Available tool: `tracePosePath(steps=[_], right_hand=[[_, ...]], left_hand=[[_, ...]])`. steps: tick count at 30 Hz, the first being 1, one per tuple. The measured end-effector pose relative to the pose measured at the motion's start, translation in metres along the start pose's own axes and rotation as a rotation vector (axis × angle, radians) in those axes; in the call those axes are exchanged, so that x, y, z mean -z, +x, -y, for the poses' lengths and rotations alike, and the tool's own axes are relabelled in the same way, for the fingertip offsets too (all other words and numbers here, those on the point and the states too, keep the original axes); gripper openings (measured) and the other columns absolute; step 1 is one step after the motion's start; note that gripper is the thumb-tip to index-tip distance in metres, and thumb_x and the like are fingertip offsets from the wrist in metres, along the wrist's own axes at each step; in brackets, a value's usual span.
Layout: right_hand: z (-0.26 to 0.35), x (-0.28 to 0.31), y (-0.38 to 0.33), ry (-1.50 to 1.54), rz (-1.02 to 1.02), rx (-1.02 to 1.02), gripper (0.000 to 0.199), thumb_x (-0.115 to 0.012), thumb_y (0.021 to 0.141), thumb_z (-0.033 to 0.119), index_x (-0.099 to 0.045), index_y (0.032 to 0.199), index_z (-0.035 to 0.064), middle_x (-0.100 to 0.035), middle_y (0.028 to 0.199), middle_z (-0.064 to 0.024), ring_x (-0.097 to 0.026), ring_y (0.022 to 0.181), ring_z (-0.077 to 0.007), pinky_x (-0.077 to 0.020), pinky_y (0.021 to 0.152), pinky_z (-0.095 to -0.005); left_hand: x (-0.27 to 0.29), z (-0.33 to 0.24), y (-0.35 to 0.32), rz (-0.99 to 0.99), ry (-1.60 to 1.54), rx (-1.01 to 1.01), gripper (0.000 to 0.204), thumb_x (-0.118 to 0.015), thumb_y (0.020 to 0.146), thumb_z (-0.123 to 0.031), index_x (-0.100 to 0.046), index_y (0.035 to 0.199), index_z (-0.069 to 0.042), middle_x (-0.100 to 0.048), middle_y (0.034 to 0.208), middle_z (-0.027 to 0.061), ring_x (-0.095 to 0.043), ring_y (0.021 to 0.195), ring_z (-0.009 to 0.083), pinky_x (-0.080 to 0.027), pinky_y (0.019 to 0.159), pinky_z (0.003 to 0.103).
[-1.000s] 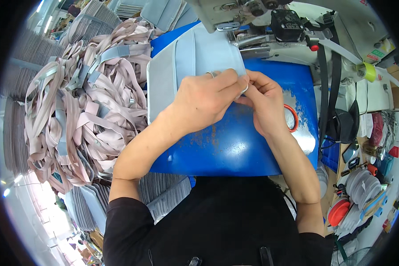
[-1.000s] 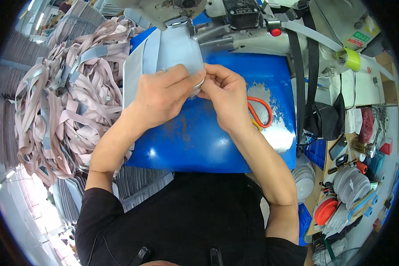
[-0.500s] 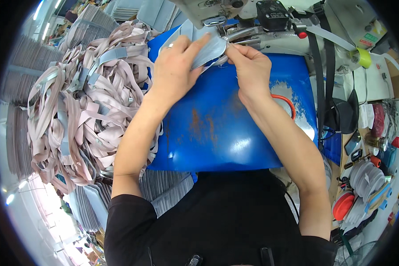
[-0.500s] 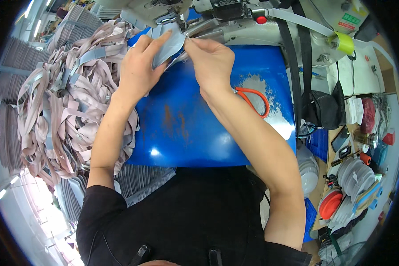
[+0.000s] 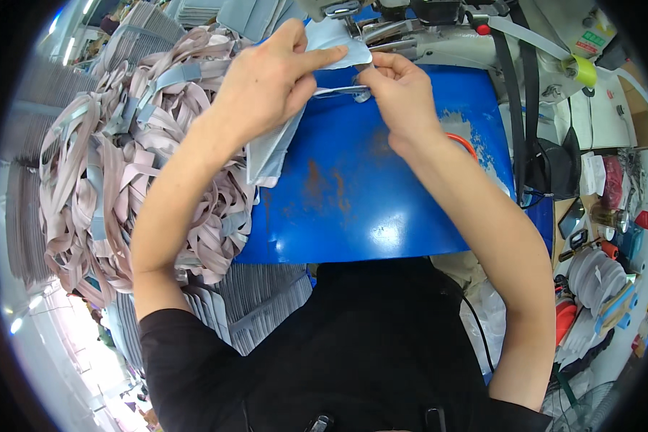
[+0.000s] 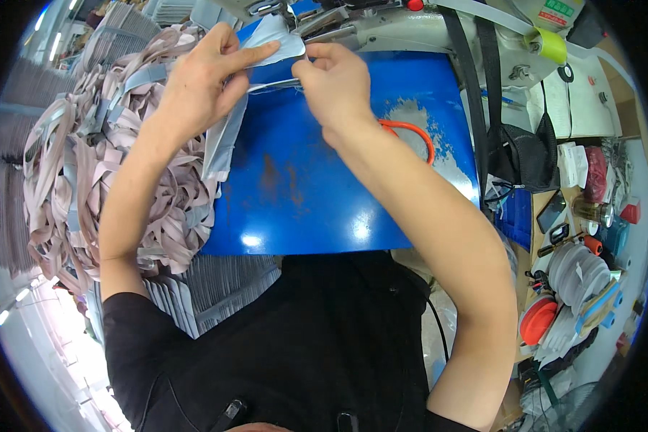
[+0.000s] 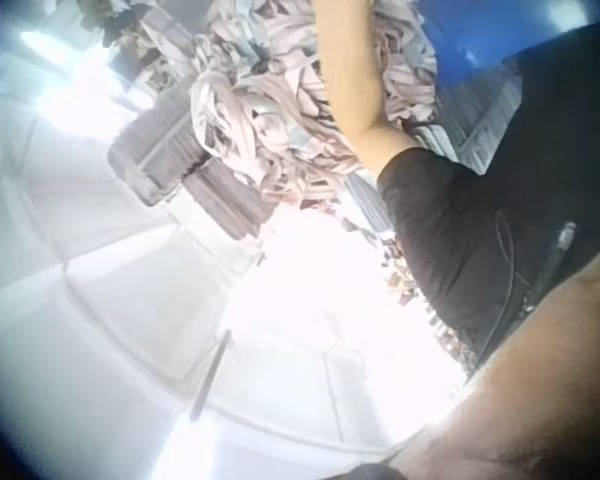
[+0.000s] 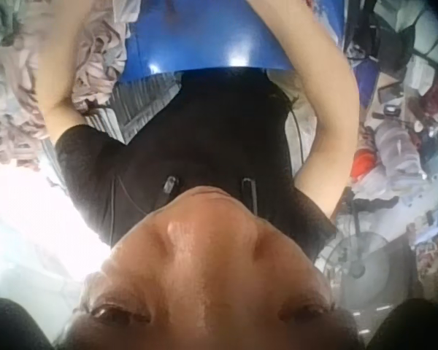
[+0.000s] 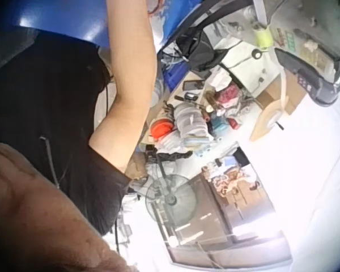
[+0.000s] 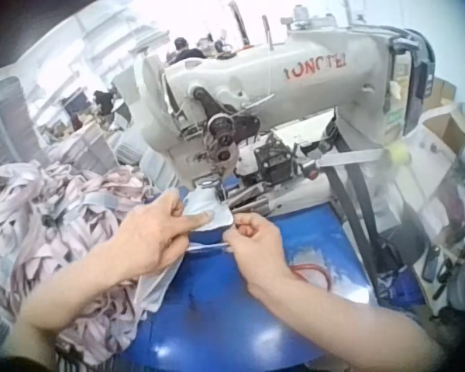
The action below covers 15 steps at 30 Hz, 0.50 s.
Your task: The person assembles light blue fabric pouches by inserting elastic straps into the top edges. They use scissors to trim excess strap material and a sewing machine to stitch the straps in place. The person handles multiple pouches sequentially, folding and aligning the fabric before sewing.
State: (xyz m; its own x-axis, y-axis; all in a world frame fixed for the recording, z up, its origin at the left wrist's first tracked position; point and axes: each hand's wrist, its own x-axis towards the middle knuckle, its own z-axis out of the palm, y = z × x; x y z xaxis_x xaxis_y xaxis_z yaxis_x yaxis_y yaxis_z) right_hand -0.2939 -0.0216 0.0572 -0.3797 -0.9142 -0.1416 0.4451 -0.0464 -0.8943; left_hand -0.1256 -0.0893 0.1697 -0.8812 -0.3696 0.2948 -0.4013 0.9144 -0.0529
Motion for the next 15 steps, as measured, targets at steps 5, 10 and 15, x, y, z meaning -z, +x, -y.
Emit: tracePosePath(steps=[5,10,15], right_hand=[[0.026,0.007,-0.011,-0.076,0.037,-0.139,0.028,-0.077,0.085,0.01,-0.074,0.108,-0.0035,-0.07,0.09,-0.0047,-0.06,0.079,-0.0115,-0.0462,0.066,-0.0288],[0.027,0.005,-0.004,0.009,-0.002,-0.238,0.025,-0.079,0.084,0.012,-0.075,0.106,0.0016,-0.07,0.088,-0.0026,-0.06,0.078,-0.0099,-0.0435,0.061,-0.0284],[0.025,-0.001,0.004,-0.01,-0.028,-0.288,0.019,-0.079,0.089,0.017,-0.074,0.107,0.0119,-0.068,0.09,0.0057,-0.06,0.084,-0.0063,-0.0471,0.069,-0.0263]], left_hand=[[0.013,-0.003,0.014,0.081,0.307,-0.115,0.048,-0.07,0.082,-0.013,-0.074,0.128,-0.027,-0.06,0.088,0.0057,-0.066,0.067,0.0234,-0.055,0.061,0.038],[0.014,-0.004,0.02,0.157,0.314,-0.133,0.044,-0.071,0.082,-0.015,-0.074,0.126,-0.019,-0.067,0.074,0.0077,-0.068,0.061,0.0255,-0.055,0.057,0.039],[0.005,-0.002,0.027,0.179,0.306,-0.087,0.041,-0.067,0.085,-0.012,-0.074,0.125,-0.014,-0.068,0.075,0.0106,-0.069,0.064,0.029,-0.055,0.057,0.042]])
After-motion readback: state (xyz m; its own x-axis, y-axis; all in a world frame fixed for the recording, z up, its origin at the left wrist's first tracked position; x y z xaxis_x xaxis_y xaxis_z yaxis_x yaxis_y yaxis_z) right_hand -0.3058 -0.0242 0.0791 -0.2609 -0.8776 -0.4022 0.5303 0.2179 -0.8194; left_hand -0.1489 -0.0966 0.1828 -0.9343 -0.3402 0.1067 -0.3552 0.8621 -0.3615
